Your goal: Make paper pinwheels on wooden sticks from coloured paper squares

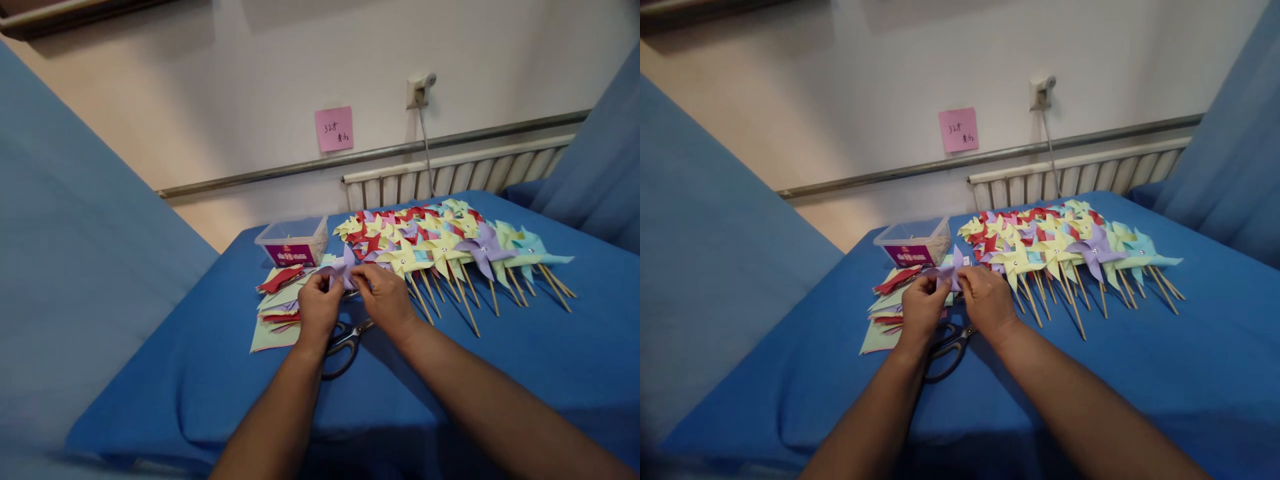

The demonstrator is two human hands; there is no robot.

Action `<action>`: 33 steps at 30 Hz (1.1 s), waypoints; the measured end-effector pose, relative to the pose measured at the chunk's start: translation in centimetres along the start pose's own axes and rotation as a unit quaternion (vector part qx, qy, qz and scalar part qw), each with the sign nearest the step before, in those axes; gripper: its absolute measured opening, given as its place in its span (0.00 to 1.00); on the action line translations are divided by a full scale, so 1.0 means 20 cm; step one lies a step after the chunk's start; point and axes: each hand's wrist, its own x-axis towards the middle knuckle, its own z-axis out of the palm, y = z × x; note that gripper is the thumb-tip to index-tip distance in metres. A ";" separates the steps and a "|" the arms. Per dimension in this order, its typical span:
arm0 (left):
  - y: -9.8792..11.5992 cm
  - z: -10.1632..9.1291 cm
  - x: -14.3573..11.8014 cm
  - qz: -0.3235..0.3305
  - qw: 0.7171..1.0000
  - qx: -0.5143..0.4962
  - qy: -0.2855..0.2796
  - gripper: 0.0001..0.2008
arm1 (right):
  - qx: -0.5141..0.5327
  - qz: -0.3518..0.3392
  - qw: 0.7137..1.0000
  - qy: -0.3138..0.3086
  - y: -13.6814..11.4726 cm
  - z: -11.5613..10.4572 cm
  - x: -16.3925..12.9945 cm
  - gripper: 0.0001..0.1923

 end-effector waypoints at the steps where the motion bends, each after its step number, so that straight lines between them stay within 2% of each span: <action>1: 0.00 0.00 0.00 0.000 1.000 -0.001 0.001 0.08 | 0.003 0.004 1.000 -0.001 0.00 0.00 0.00 0.09; 16: 0.00 0.00 0.00 0.002 1.000 0.000 -0.005 0.07 | -0.025 0.016 0.999 -0.012 0.02 0.00 0.01 0.06; 23: -0.04 0.01 0.00 -0.007 1.000 -0.014 -0.020 0.09 | 0.058 0.047 0.997 0.000 0.00 0.01 0.01 0.05; 33: -0.04 0.01 0.00 -0.027 0.998 -0.058 -0.027 0.11 | 0.080 0.062 0.995 0.017 -0.01 0.01 0.00 0.05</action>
